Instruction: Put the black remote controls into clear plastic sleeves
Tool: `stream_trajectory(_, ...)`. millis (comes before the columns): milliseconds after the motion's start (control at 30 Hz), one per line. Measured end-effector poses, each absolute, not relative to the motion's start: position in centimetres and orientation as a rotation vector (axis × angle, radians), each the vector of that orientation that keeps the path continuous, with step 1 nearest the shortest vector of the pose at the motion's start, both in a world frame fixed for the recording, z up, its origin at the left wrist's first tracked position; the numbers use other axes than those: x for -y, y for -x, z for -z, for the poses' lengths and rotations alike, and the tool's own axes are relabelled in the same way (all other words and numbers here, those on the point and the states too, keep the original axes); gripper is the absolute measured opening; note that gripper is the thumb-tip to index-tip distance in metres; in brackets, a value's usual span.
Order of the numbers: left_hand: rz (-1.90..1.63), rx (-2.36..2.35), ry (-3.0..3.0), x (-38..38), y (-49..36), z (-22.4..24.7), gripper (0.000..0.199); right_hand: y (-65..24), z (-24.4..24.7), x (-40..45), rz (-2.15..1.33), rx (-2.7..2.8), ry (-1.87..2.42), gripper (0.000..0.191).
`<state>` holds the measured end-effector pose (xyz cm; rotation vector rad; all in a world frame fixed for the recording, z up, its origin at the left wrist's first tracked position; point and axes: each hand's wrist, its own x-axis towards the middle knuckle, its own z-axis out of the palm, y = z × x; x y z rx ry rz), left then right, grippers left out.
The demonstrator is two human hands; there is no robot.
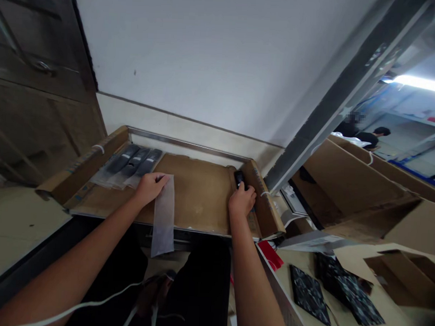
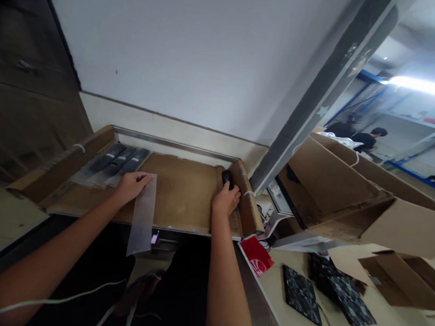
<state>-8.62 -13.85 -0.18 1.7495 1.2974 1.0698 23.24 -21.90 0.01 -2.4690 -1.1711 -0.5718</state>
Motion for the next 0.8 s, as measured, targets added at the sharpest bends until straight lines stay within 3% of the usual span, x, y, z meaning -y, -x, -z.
stream_trajectory(167, -1.035, -1.292, -1.797, 14.4, 8.5, -0.4, 0.040, -22.8, 0.0, 22.4, 0.670, 1.158, 2.475, 0.044)
stream_trajectory(633, -1.052, -1.290, -1.836, 14.1, 8.7, 0.2, 0.039, -22.5, -0.5, 22.8, 0.666, 1.202, 2.282, 0.027)
stream_trajectory(700, -1.076, -1.277, -1.840, 14.0, 8.6, 0.3, 0.038, -22.0, -0.7, 23.1, 0.534, 1.400, 2.085, 0.025)
stream_trajectory(800, -1.146, -1.274, -1.809, 13.7, 8.3, 0.5, 0.036, -19.9, -0.6, 23.4, 0.059, 1.697, 1.794, 0.035)
